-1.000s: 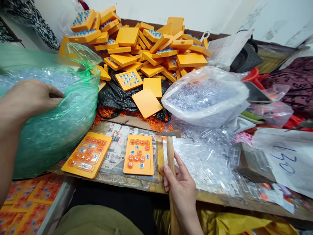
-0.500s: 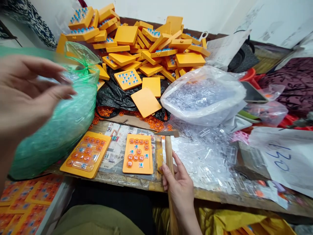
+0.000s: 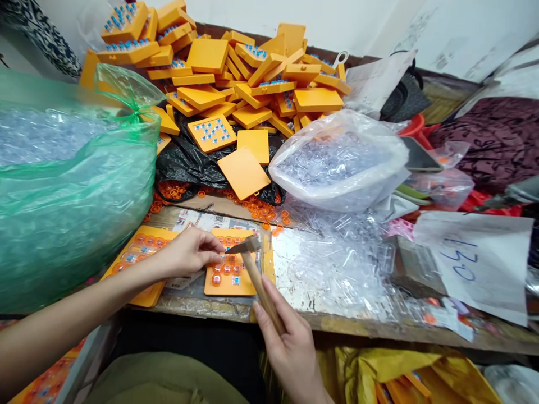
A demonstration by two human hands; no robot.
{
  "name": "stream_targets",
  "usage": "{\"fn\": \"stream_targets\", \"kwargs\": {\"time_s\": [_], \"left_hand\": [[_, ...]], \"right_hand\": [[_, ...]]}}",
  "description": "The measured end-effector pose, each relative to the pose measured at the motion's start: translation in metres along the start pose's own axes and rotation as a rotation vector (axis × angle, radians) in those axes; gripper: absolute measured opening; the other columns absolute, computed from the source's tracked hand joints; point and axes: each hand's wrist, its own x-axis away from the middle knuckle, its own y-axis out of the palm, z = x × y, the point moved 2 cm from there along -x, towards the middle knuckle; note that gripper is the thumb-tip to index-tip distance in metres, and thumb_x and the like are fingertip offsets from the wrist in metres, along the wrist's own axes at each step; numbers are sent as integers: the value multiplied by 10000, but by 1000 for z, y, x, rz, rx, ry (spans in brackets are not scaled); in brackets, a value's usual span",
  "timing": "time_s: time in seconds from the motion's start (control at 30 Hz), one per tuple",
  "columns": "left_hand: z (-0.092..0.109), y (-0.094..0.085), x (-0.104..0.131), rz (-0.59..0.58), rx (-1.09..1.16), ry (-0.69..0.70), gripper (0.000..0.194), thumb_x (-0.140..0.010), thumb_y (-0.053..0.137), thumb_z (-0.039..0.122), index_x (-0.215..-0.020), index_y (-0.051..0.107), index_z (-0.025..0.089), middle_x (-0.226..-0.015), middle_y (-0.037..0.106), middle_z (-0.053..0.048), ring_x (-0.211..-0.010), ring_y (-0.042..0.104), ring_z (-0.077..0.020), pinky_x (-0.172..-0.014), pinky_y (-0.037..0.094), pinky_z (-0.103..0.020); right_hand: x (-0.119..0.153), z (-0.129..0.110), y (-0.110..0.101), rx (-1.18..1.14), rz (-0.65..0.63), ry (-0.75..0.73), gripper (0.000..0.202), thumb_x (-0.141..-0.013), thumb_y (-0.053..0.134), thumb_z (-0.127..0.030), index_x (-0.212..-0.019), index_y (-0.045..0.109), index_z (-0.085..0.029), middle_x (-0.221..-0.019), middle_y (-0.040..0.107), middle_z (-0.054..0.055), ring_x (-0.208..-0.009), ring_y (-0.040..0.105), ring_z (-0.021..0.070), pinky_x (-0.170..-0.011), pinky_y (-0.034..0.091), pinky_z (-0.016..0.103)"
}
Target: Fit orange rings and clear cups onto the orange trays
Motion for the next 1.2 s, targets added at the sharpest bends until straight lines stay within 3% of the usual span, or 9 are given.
{"fn": "stream_targets", "kwargs": {"time_s": [0.3,0.47,0.57,0.63,0.73,0.83,0.93,1.1,1.2], "left_hand": [[1,4,6,88,-135,28,223,-787,551,150,-827,770,141,-850,764,-76,-817,684,-213,-752,499,-286],[-4,7,4,76,-57,33,250,-801,527,158,-835,774,166,-832,761,-50,-790,678,-202,-725,487,-275],[-6,10,8,145,-57,77,223,-798,534,166,-795,756,174,-791,737,-49,-770,658,-198,-733,479,-286],[-6,12,14,263,6,77,165,-780,561,165,-802,724,165,-838,707,-63,-779,639,-197,-744,482,-296],[-1,16,24,457,377,-56,161,-747,601,136,-900,646,152,-1011,657,-103,-903,629,-212,-782,499,-308],[6,21,30,501,856,-275,328,-726,657,115,-1043,581,152,-1204,603,-146,-1126,577,-243,-921,482,-342],[12,23,30,548,1072,-403,486,-710,719,120,-1157,529,134,-1331,530,-186,-1207,542,-252,-1031,426,-368],[20,38,24,233,1269,-344,467,-695,755,152,-1119,566,112,-1123,675,-190,-977,679,-296,-868,552,-430],[18,47,28,240,1278,-287,418,-739,732,177,-1119,563,133,-1080,703,-163,-884,706,-278,-798,583,-432]], "right_hand": [[3,-14,-1,151,-7,-290,432,-862,624,-179,-1275,611,-304,-1207,684,9,-1040,690,232,-904,566,324],[3,-18,-3,275,-144,-352,467,-898,547,-149,-1339,555,-303,-1185,702,20,-1009,700,197,-860,563,246],[-1,-11,-5,208,-158,-215,390,-892,576,-231,-1273,628,-293,-1182,704,30,-1028,689,224,-864,567,288],[-5,-5,-5,87,-86,-36,390,-861,629,-320,-1247,649,-263,-1182,702,59,-844,722,215,-687,608,287],[-18,-2,-1,-190,-18,240,583,-804,689,-415,-1339,545,-233,-1177,686,94,-453,556,86,-365,471,223],[-37,-5,10,-384,-99,380,717,-745,732,-434,-1371,467,-205,-1113,680,92,-406,451,35,-337,384,190],[-52,-6,18,-395,-140,405,753,-711,728,-445,-1358,455,-174,-1045,678,90,-403,449,36,-343,374,194],[-55,-4,22,-246,-180,351,722,-746,632,-457,-1371,461,-137,-870,684,72,-448,522,106,-384,439,252],[-58,-6,17,-62,-180,232,575,-778,583,-438,-1271,586,-144,-876,688,83,-578,605,169,-513,518,323]]}}
